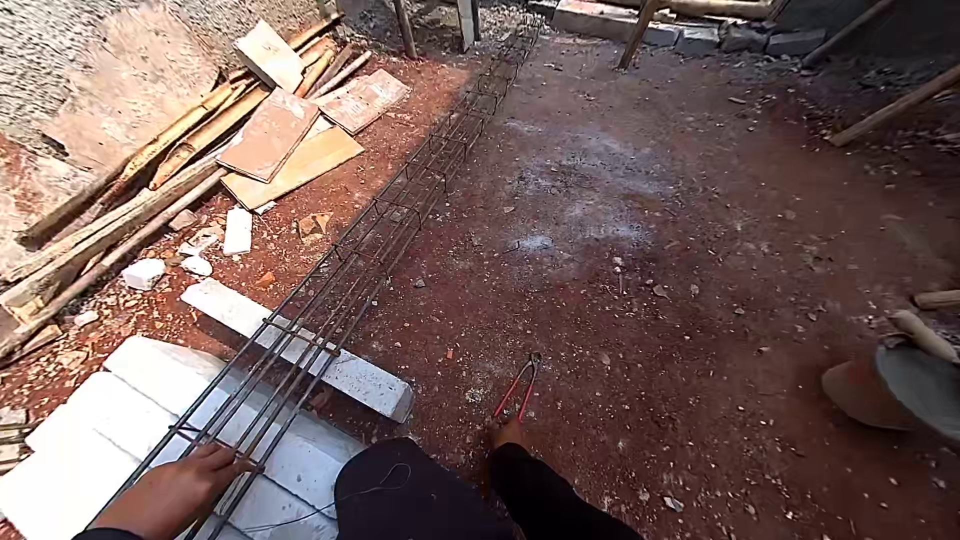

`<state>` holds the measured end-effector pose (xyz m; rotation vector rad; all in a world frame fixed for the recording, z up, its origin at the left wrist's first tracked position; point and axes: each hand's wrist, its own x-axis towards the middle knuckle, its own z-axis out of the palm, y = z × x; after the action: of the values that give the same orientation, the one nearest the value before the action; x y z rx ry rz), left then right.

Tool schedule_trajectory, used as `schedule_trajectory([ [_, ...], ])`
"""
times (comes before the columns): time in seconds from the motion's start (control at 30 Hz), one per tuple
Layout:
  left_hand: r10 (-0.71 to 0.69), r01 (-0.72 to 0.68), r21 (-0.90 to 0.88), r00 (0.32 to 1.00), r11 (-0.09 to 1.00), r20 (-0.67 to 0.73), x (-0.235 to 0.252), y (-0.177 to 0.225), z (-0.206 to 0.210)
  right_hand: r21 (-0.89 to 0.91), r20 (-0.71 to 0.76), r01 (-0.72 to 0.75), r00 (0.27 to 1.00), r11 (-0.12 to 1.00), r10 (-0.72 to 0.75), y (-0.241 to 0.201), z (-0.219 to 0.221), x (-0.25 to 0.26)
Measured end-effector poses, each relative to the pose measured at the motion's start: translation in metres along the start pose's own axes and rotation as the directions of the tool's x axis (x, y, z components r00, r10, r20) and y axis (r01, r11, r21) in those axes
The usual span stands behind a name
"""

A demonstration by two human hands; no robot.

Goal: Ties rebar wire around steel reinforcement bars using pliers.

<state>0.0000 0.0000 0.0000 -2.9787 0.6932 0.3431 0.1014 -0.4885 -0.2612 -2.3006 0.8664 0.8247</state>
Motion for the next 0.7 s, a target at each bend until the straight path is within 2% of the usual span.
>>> schedule_trajectory([
  [0.1, 0.002, -0.001, 0.048, 1.0, 0.999, -0.015, 0.003, 0.0, 0.001, 0.056, -0.117, -0.029, 0.993, 0.998, 0.036, -0.001, -0.004, -0.006],
  [0.2, -0.007, 0.003, 0.079, 0.999, 0.997, 0.043, 0.001, 0.001, -0.002, 0.073, -0.227, -0.082, 0.969, 0.994, 0.096, 0.002, 0.0, -0.001],
  [0.3, 0.008, -0.013, 0.107, 0.999, 0.994, 0.051, 0.008, 0.002, -0.002, 0.141, -0.171, -0.105, 0.977, 0.984, 0.129, 0.001, -0.009, 0.013],
  [0.4, 0.008, -0.012, 0.067, 0.998, 0.998, 0.058, 0.009, 0.014, -0.012, 0.198, -0.107, -0.055, 0.991, 0.979, 0.077, 0.0, -0.02, 0.022],
  [0.47, -0.022, 0.02, 0.023, 0.998, 1.0, 0.065, 0.005, 0.02, -0.019, 0.085, -0.09, 0.016, 0.996, 0.996, -0.009, -0.005, -0.025, 0.021],
  [0.53, -0.088, 0.089, -0.012, 0.993, 0.996, 0.076, 0.0, 0.023, -0.017, -0.069, -0.062, 0.101, 0.992, 0.992, -0.106, -0.003, -0.03, 0.031],
  [0.57, -0.133, 0.136, -0.034, 0.989, 0.99, 0.07, -0.002, 0.027, -0.014, -0.082, -0.065, 0.117, 0.99, 0.99, -0.122, 0.0, -0.032, 0.039],
  [0.63, -0.278, 0.278, -0.082, 0.96, 0.957, 0.019, -0.004, 0.037, -0.006, 0.017, -0.05, 0.11, 0.993, 0.994, -0.109, -0.004, -0.039, 0.038],
  [0.67, -0.394, 0.388, -0.127, 0.919, 0.913, -0.029, -0.006, 0.047, -0.003, 0.032, -0.05, 0.102, 0.994, 0.994, -0.1, -0.008, -0.041, 0.032],
  [0.7, -0.544, 0.52, -0.203, 0.834, 0.83, -0.092, -0.009, 0.061, 0.001, 0.011, -0.051, 0.096, 0.994, 0.995, -0.095, -0.013, -0.042, 0.026],
])
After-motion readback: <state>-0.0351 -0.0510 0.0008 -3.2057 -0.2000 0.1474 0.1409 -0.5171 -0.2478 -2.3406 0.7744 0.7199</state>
